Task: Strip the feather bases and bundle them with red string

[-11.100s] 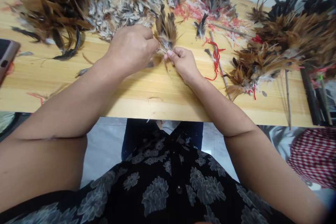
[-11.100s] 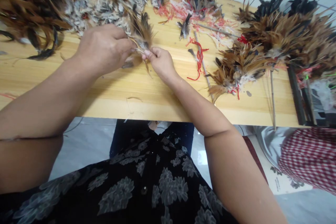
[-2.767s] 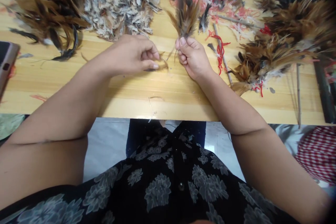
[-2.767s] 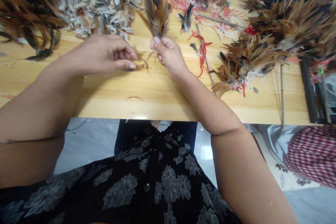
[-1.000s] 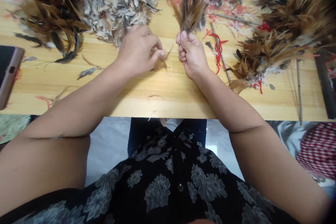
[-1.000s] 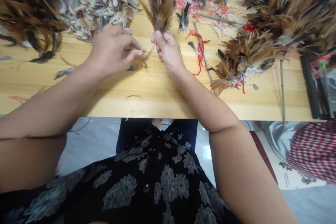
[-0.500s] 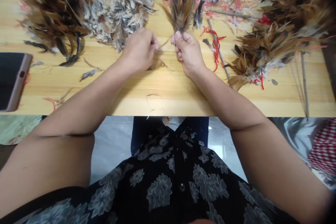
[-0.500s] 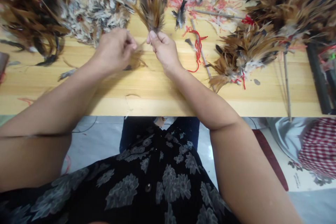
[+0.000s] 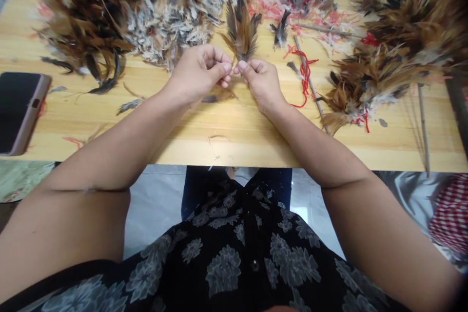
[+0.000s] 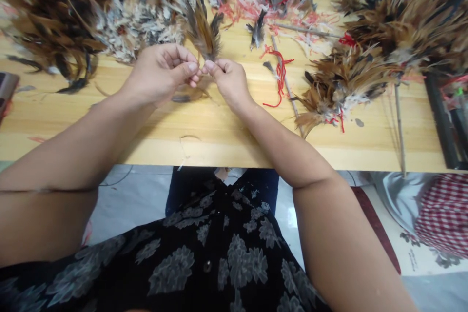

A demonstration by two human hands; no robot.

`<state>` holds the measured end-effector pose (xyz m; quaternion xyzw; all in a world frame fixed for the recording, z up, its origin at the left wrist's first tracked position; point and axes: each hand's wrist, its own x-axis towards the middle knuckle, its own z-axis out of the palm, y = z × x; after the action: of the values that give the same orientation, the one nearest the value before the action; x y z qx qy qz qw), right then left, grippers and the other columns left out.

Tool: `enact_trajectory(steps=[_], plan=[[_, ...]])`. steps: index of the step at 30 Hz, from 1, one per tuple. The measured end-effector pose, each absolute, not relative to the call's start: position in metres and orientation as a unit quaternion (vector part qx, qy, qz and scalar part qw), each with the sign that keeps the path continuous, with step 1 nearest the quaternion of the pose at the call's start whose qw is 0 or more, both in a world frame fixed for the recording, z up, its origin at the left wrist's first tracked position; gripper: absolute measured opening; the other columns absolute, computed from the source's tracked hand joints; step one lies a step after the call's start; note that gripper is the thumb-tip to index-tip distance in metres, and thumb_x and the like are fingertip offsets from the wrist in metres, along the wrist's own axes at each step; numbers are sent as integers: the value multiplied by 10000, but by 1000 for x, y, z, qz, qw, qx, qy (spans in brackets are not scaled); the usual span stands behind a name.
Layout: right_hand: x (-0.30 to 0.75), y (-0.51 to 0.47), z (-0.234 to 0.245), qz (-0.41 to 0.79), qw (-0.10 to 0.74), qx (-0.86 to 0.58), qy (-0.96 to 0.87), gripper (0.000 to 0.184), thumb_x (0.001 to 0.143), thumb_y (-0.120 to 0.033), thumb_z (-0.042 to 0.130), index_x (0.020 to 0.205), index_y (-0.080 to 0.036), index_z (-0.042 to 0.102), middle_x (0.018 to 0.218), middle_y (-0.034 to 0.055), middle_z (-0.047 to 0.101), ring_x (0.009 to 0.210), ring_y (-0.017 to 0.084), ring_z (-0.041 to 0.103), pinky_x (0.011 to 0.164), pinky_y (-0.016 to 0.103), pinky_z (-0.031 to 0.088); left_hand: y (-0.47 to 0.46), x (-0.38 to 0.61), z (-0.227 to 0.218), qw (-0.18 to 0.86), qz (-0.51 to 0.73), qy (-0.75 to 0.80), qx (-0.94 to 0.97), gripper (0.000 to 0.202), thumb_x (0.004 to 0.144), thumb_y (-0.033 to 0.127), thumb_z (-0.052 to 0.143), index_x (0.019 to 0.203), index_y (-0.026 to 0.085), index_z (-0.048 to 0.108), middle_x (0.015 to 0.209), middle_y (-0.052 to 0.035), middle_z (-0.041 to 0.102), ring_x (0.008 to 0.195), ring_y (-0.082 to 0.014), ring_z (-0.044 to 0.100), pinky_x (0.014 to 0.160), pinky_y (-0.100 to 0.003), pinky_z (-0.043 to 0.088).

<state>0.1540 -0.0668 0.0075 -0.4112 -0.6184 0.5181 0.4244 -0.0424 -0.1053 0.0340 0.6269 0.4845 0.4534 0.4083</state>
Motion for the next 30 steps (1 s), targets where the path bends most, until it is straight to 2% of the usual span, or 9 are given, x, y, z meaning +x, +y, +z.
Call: enact_trajectory(steps=[3,6,10,13,15,18,23,26,30], plan=[[154,-58,-6,489,414,-404,-653,531,1206,-655,753,936,-198,745,811,-35,594,898,153,680,929,295,635,-97,-43,19,404,502,463,609,513,991,596,1084,926,284,682,838,-27,715,785,-244,717,776,-405,621],[153,-55,-13,463,412,-399,-676,554,1212,-667,739,923,-195,750,803,-39,590,869,147,673,931,303,645,-92,-42,10,402,536,449,591,449,961,419,1123,904,283,699,817,-9,681,726,-213,668,678,-339,551],[150,-56,-10,459,404,-410,-676,489,1243,-541,735,893,-198,732,747,-57,506,770,116,563,821,260,556,-93,-40,11,433,543,447,565,438,985,358,1109,909,287,684,812,-3,683,760,-225,700,701,-328,579],[148,-57,-8,465,398,-425,-667,521,1229,-466,777,796,-208,643,706,-64,415,720,107,444,743,262,462,-95,-40,15,447,544,448,551,408,995,291,1093,907,287,695,800,2,686,785,-230,723,722,-324,590],[148,-56,-9,470,405,-416,-665,591,1200,-536,812,762,-219,575,719,-58,398,732,109,447,749,263,471,-97,-40,19,455,543,450,544,381,995,226,1077,905,279,710,820,5,698,779,-216,722,722,-317,586],[151,-56,-12,490,412,-387,-663,642,1163,-667,826,783,-224,558,762,-42,429,794,126,542,805,266,546,-101,-38,24,466,545,451,531,367,989,151,1061,901,261,721,868,4,726,779,-190,717,720,-299,576],[154,-58,-7,525,402,-369,-653,684,1106,-773,855,807,-240,548,773,-33,462,810,136,561,790,266,559,-107,-37,29,497,542,443,513,391,963,179,1115,920,275,739,898,-13,761,897,-237,787,784,-319,643],[154,-61,1,534,395,-369,-650,684,1072,-786,893,823,-250,550,770,-36,488,817,141,556,783,267,543,-110,-34,34,515,547,427,502,354,961,101,1070,913,252,753,893,-12,766,852,-208,767,754,-280,632],[155,-66,9,550,385,-361,-648,631,1083,-696,924,827,-244,565,768,-45,509,828,141,547,812,270,512,-113,-28,39,551,560,395,476,308,978,-72,861,874,196,752,826,6,737,763,-139,724,683,-199,543]])
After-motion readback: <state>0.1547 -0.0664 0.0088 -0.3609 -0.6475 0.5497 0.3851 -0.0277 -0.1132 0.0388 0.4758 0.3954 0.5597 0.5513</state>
